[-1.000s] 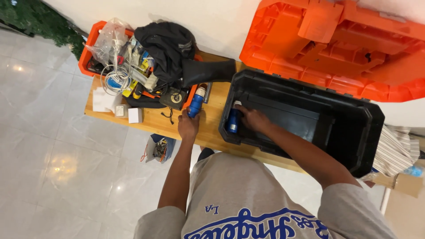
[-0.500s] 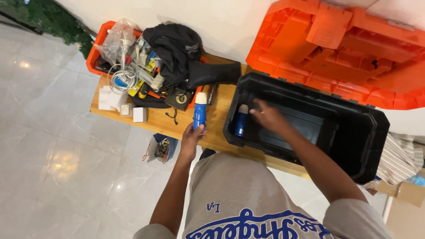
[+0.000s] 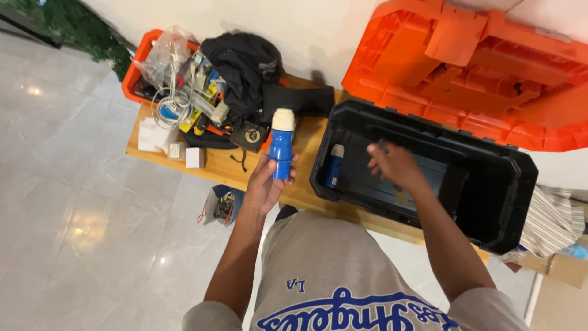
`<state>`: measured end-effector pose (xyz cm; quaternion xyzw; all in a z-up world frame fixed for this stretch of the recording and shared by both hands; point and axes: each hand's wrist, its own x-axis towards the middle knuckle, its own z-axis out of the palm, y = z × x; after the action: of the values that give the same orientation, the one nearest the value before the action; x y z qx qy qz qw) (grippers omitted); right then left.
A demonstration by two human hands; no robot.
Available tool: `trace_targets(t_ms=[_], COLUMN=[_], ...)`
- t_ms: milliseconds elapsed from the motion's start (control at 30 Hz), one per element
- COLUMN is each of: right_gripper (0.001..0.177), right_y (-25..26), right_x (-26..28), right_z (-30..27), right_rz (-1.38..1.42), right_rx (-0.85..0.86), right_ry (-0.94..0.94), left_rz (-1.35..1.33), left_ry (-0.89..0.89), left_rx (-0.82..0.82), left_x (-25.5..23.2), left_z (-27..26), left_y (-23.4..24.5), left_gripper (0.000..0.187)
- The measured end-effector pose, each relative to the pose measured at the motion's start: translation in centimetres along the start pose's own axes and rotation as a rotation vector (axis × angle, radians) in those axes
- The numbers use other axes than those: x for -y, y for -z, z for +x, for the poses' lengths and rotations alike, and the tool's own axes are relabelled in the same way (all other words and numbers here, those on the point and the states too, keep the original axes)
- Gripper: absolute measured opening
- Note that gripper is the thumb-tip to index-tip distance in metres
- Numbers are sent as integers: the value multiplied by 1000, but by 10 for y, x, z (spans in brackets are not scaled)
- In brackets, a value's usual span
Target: The person is organizing a variety of tools and electrical components by sorting them from an orange bin, cleaning them with a brush, and placing them into a black toolbox.
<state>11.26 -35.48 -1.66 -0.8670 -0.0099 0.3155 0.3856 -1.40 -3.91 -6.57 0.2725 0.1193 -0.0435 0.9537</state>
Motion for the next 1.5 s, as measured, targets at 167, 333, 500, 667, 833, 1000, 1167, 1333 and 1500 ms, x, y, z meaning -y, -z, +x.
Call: trace_targets(t_ms=[167,333,500,667,833,1000,1167,1333,1500], right_gripper=[42,49,70,35,21,19,10,14,31], right_y=[22,23,20,3,-32,-62,-99,-96,-74], right_x=[26,1,-15,-10,50,151,119,117,170], right_z=[-47,-72,-96,-84,-77,-93,-28,10,-22], right_rz=[120,-90,198,525,607,449,492,615,754], right_rx=[-267,-492,-562,-488,-421,-216,-259,-451,-172], right_ry=[149,262,232,463,567,849,780,796,315], left_rz=[63,135,222,202,451,925,1190,1288,1187], left_ry=[12,67,48,35,-89,-135,-72,37,34], left_rx=[44,89,61,40,-141,-340,-508,-500,-375], left_x=[6,24,22,2,-10,-34,-50,-60,-67], left_z=[0,7,12,9,7,-10,-22,-37,-44], left_y=[-19,-33,-52,-73,-59,-62,-74,-80,-75], left_gripper=[56,70,78,79,91,82,87,82,84])
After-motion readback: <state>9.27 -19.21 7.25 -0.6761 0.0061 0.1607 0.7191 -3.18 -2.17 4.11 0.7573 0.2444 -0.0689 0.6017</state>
